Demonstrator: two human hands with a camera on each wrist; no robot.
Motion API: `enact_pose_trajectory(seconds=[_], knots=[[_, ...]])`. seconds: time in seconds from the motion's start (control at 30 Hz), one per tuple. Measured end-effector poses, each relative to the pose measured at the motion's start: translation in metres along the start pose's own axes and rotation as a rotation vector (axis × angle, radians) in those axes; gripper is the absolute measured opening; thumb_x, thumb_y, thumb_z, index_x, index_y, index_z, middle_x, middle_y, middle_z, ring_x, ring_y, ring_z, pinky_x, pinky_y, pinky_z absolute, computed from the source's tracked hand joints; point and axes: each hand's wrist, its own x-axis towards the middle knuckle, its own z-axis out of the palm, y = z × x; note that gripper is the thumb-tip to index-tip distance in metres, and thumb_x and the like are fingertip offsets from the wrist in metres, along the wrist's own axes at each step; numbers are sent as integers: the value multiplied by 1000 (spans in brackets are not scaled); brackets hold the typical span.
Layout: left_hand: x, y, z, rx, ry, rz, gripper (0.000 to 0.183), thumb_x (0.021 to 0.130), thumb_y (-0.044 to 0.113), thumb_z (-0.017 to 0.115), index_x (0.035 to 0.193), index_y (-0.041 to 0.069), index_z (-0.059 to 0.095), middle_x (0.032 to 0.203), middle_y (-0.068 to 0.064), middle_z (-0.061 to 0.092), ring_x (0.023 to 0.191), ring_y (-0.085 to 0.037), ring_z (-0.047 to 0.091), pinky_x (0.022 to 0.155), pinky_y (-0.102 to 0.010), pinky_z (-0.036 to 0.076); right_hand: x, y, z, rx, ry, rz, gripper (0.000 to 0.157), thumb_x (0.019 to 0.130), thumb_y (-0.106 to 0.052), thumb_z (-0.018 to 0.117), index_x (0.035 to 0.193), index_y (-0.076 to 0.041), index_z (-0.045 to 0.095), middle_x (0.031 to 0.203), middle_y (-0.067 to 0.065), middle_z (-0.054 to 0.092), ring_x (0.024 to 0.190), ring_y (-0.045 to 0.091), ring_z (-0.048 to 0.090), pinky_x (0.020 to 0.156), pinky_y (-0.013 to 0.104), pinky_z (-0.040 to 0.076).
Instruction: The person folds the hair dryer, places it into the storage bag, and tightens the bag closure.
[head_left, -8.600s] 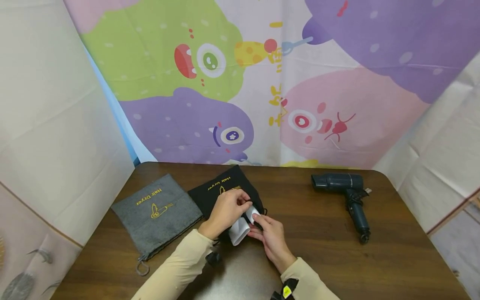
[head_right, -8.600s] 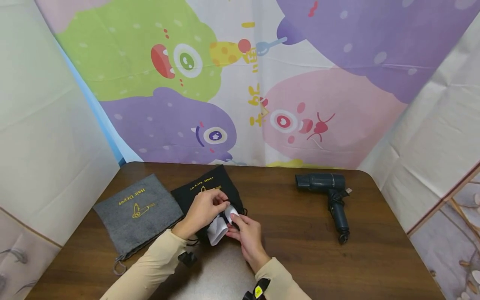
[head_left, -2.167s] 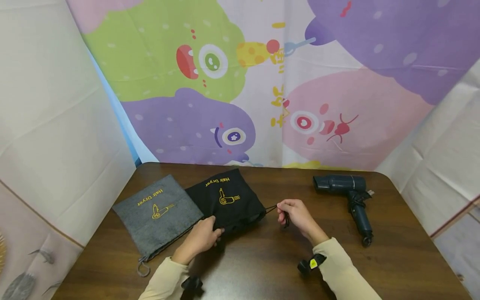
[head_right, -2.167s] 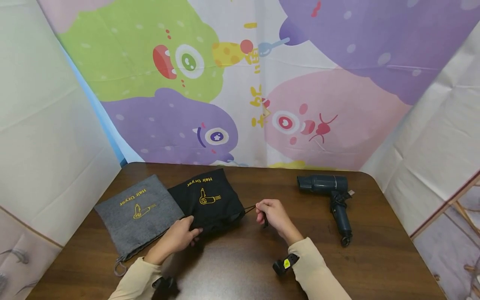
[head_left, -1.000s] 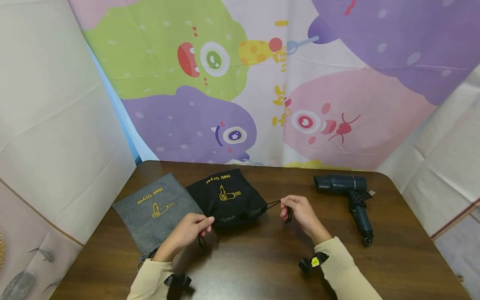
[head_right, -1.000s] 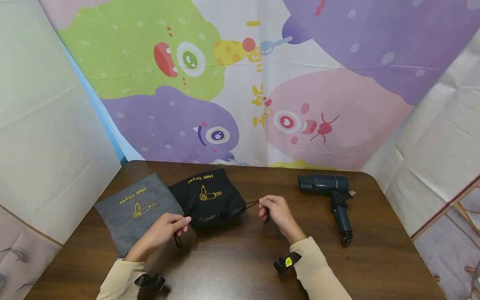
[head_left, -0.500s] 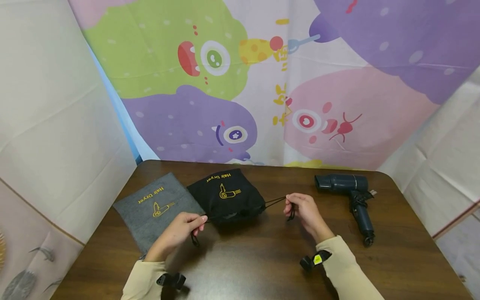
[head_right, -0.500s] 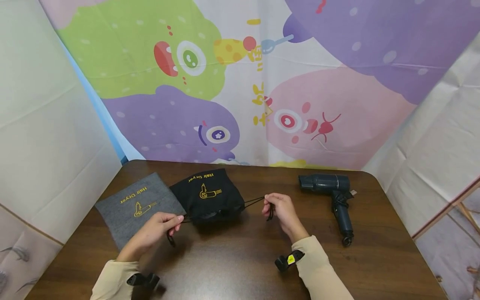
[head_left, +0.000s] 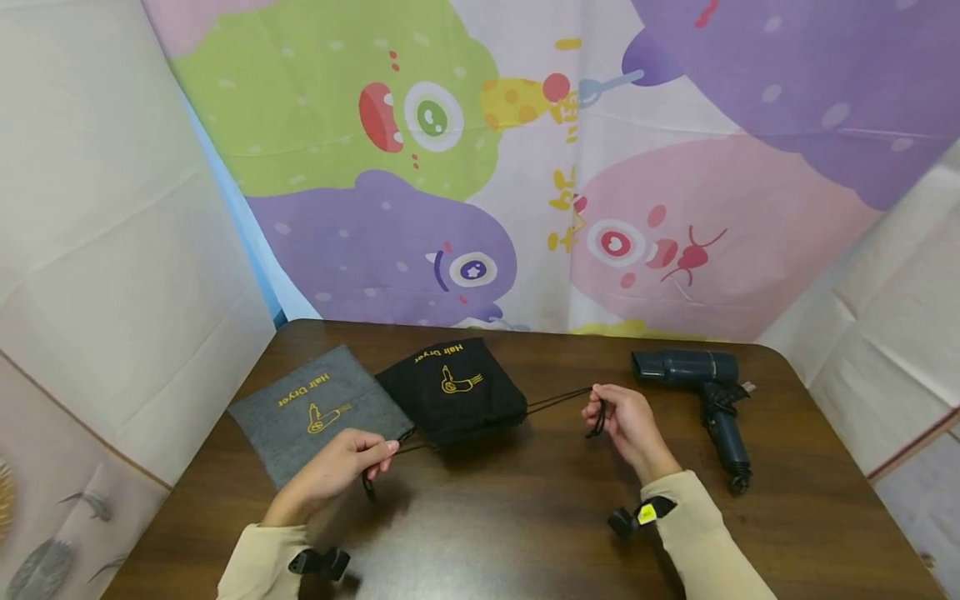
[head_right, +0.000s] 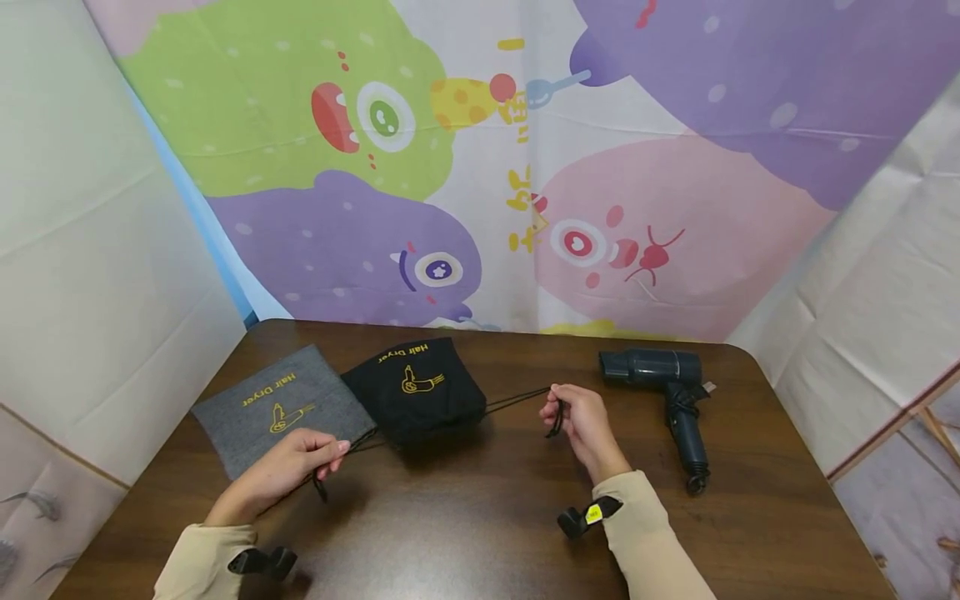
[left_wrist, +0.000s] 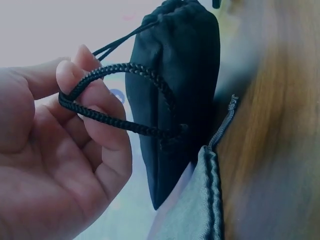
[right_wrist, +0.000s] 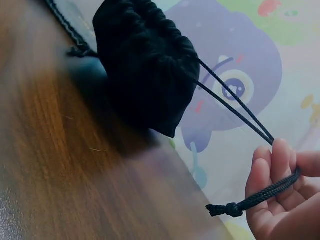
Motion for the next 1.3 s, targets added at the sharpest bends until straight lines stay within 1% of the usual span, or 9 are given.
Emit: enact_pose_trajectory(seconds=[0.2,0.33,0.57,0.63,0.73,0.83,0.93,1.1,1.3], knots=[[-6,-5,-2,-25,-78,15,48,100,27,53,77,-15,52,61,8,48,61,-4,47,61,-23,40,5,-1,-12,222,42,90,42,103,-6,38,69,-9,62,62,-1,63,61,12,65,65,23,52],[-9,-9,-3,-33,-137,72,43,100,23,54,73,-11,53,61,7,47,59,-2,46,57,-22,41,8,-3,-23,348,112,123,38,104,-8,37,73,-9,60,62,1,61,63,14,64,66,23,51],[-11,-17,-4,57,-257,190,37,99,19,54,68,0,57,58,-10,47,56,1,45,53,-25,42,11,-7,-35,435,253,149,39,103,-9,39,70,-7,61,61,3,61,61,14,64,63,21,50],[-11,-19,-4,75,-269,191,38,99,20,54,67,1,57,57,-11,47,55,1,45,52,-25,41,12,-8,-36,448,282,153,39,103,-8,39,71,-7,61,61,3,62,61,14,64,63,21,51],[-9,-20,-2,81,-264,156,39,99,22,55,67,0,57,56,-2,47,54,1,45,52,-23,40,12,-9,-37,448,284,157,40,103,-9,38,70,-7,61,61,3,62,61,13,64,63,21,50],[-6,-20,1,91,-245,103,42,99,27,55,68,-2,58,59,7,48,54,0,45,55,-20,40,13,-10,-36,388,246,141,40,104,-10,38,70,-8,60,61,3,63,61,12,64,62,20,50],[-4,-18,4,91,-226,74,44,98,28,56,70,-4,58,59,7,48,54,-2,46,56,-21,40,13,-10,-34,266,207,91,39,104,-11,39,71,-9,59,61,1,63,60,11,63,61,20,50],[-4,-15,7,62,-183,35,41,99,24,54,73,-7,58,60,4,49,57,-4,48,59,-22,41,9,-11,-31,-47,228,-18,32,103,-11,44,76,-11,62,61,-6,64,61,5,61,62,21,51],[-3,-14,10,60,-95,-19,41,100,26,54,78,-8,59,63,4,51,62,-6,49,61,-24,42,6,-12,-33,-423,278,-131,24,100,-14,52,100,7,65,66,-14,65,68,1,63,67,23,50]])
